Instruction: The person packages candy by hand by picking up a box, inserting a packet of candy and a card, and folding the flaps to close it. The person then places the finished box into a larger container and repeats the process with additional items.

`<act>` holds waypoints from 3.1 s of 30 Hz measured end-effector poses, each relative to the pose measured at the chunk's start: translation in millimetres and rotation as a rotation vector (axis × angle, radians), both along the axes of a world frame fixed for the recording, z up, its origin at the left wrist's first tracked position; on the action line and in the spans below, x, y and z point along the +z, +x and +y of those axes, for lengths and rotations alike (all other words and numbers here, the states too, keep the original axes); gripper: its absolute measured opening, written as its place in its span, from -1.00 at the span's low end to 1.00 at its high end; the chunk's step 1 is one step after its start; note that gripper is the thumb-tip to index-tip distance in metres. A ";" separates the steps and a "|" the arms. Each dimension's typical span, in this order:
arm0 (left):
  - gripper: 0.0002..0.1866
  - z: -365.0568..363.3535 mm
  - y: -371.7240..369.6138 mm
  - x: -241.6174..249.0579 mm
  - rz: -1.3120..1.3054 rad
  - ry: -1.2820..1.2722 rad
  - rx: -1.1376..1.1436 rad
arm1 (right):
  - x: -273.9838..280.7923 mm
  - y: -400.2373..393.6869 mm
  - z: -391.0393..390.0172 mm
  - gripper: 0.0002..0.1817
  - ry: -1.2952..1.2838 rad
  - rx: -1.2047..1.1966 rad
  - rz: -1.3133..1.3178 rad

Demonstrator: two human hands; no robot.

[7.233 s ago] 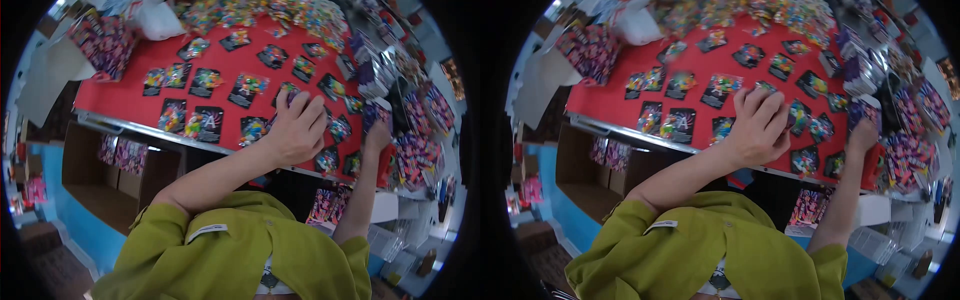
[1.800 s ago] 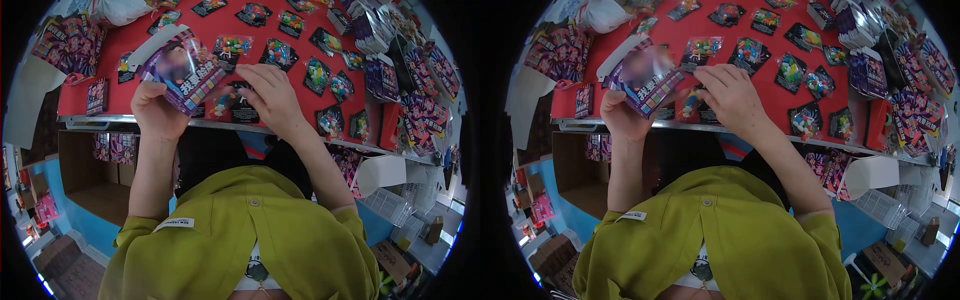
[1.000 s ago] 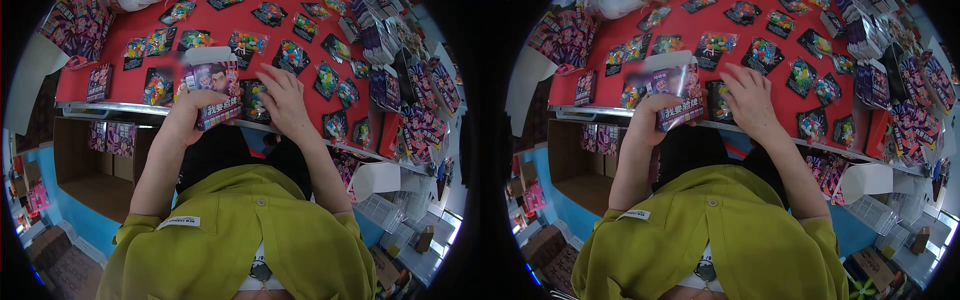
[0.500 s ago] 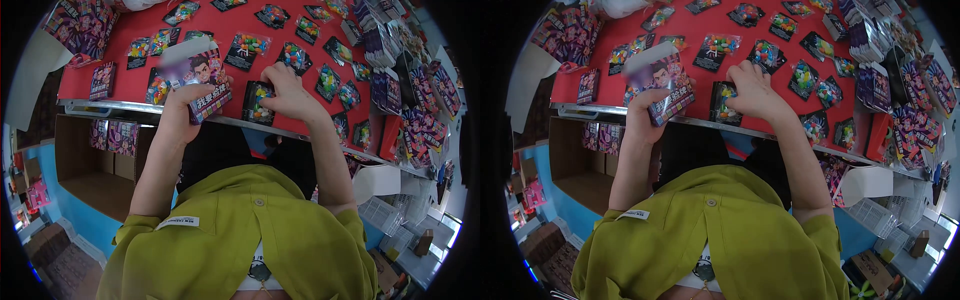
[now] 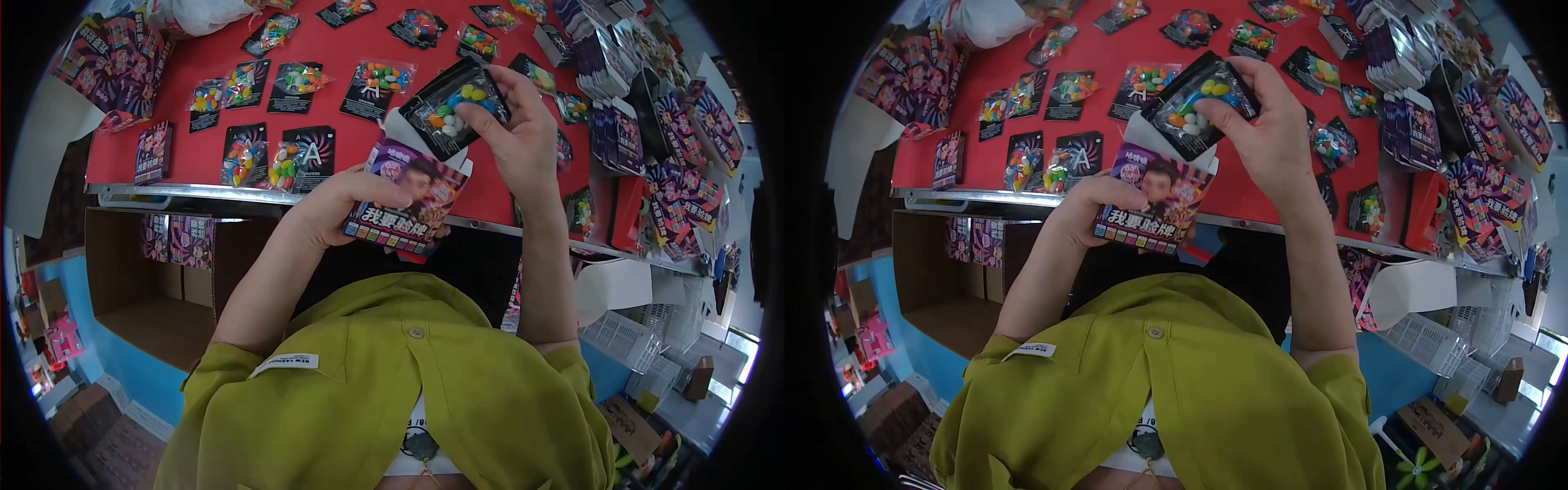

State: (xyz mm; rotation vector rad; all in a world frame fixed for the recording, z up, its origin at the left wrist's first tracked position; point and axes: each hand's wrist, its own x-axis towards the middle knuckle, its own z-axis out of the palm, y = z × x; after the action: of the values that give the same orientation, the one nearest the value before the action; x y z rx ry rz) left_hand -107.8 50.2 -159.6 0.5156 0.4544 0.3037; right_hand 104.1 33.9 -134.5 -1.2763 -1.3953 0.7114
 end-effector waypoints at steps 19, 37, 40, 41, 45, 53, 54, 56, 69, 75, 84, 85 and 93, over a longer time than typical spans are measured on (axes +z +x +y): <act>-0.21 34.7 42.8 -30.1 0.047 0.737 -0.135 | -30.0 0.5 -36.0 -0.64 0.271 0.121 -0.272; -0.56 -13.3 31.3 -28.7 -0.190 0.399 0.465 | -39.7 -24.3 -51.0 -0.51 -0.048 -0.008 0.649; -0.65 -14.0 32.5 -26.4 -0.128 0.494 0.479 | -37.8 -24.2 -55.4 -0.52 -0.109 0.010 0.614; -0.69 -14.1 33.6 -26.2 -0.056 0.516 0.469 | -39.3 -24.3 -55.3 -0.52 -0.110 0.010 0.616; -0.73 -12.2 35.0 -18.6 -0.018 0.453 0.473 | -36.5 -23.2 -57.7 -0.52 -0.049 0.118 0.800; -0.74 -5.9 30.7 -24.4 0.026 1.051 0.510 | -45.6 -12.3 -59.5 -0.55 -0.087 0.153 0.903; -0.74 -3.3 27.9 -23.8 0.068 1.266 0.516 | -44.1 -8.6 -60.4 -0.57 -0.033 0.104 0.471; -0.71 6.9 20.1 -23.0 0.097 1.583 0.481 | -44.0 -3.6 -59.9 -0.60 0.019 0.055 0.040; -0.70 6.7 17.0 -14.1 0.245 1.798 0.424 | -44.1 5.3 -60.1 -0.66 0.392 0.045 -0.549; -0.79 9.2 20.4 -13.3 0.198 1.679 0.439 | -37.0 4.7 -57.7 -0.75 0.233 0.079 -0.325; -0.80 4.3 17.2 -15.3 0.135 1.268 0.392 | -36.7 2.6 -59.5 -0.75 0.042 0.127 0.005; -0.80 4.4 17.5 -16.5 0.133 1.267 0.392 | -36.6 2.7 -59.6 -0.73 0.060 0.117 -0.025; -0.62 -2.5 14.8 -25.7 0.134 1.901 0.491 | -40.4 7.3 -63.1 -0.60 0.348 0.014 -0.699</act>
State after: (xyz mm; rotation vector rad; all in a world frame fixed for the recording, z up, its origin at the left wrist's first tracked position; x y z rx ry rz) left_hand -93.0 47.7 -185.2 2.2912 0.2925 1.1847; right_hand 111.4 -29.2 -174.9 -1.2817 -1.9813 -0.0060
